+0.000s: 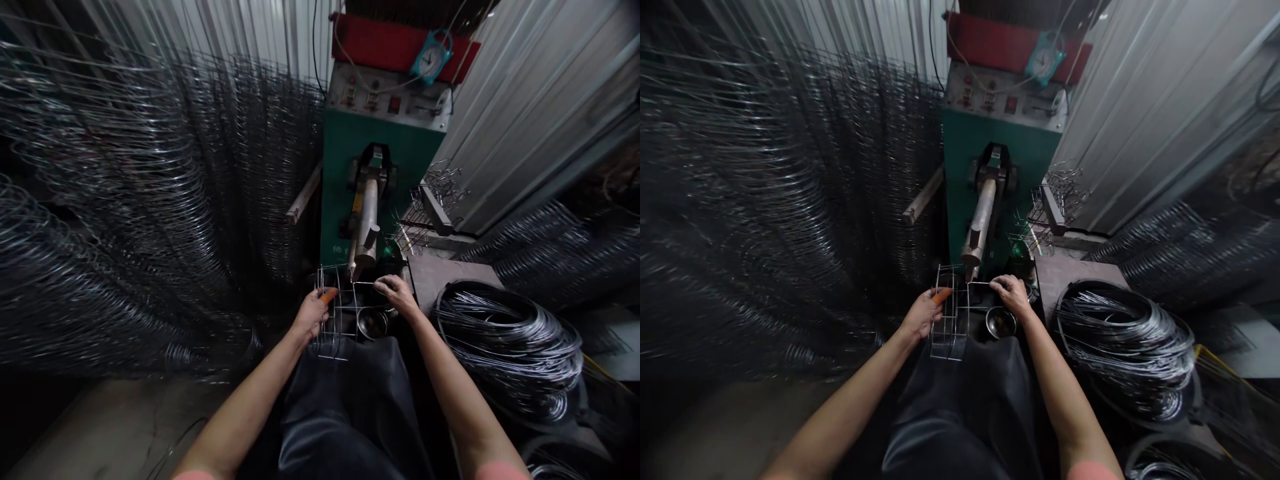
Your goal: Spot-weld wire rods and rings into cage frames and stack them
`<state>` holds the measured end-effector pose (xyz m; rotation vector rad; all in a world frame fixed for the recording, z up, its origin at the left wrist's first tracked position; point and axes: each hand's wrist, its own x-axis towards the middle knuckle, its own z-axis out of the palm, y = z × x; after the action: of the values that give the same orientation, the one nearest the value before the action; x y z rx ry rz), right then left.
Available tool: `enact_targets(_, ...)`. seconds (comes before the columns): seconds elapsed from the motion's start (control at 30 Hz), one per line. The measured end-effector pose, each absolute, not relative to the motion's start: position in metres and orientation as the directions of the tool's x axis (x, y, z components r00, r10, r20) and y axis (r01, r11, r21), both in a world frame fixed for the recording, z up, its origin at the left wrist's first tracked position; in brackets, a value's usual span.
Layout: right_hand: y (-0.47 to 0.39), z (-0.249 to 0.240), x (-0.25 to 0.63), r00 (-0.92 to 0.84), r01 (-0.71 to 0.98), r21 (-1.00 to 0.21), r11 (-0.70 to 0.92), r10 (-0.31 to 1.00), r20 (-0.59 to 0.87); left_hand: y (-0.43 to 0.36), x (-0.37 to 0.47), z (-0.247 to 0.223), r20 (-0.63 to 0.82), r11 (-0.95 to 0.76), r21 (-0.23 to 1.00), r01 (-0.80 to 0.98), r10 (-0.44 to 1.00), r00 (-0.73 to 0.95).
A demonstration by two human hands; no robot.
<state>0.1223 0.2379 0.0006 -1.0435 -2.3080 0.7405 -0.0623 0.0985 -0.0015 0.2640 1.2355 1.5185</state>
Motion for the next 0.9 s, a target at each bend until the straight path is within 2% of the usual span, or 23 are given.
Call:
enact_targets(0.23,0.245,0.002,0.121,-0.588,0.554,-0.584,0.594,0.775,0.231,0.102,-0.065,-0.002,-0.448,0.174,0.797,-0.578,0.813,-0.373)
enact_targets(0.37,0.206,0.014,0.128,-0.462,0.598,-0.498,0.628,0.778,0.425,0.103,-0.065,-0.002,-0.452,0.178,0.800,-0.574,0.808,-0.379)
enact_targets(0.43,0.164,0.015,0.129,-0.425,0.565,-0.528,0.634,0.772,0.473,0.104,-0.065,-0.002,-0.457,0.191,0.802,-0.566,0.806,-0.376)
enact_targets(0.53,0.094,0.008,0.118,-0.594,0.451,-0.624,0.638,0.736,0.323,0.104,-0.067,-0.003,-0.476,0.213,0.798,-0.563,0.797,-0.373)
enact_targets(0.63,0.050,-0.002,0.091,-0.720,0.516,-0.566,0.642,0.684,0.119,0.104,-0.069,-0.003,-0.495,0.235,0.794,-0.561,0.786,-0.372)
enact_targets(0.77,0.043,-0.009,0.050,-0.659,0.709,-0.369,0.601,0.751,-0.043,0.105,-0.070,0.003,-0.501,0.251,0.797,-0.550,0.782,-0.370)
enact_targets(0.9,0.046,-0.014,0.031,-0.576,0.790,-0.326,0.520,0.811,-0.103,0.105,-0.072,0.005,-0.491,0.249,0.803,-0.541,0.792,-0.364)
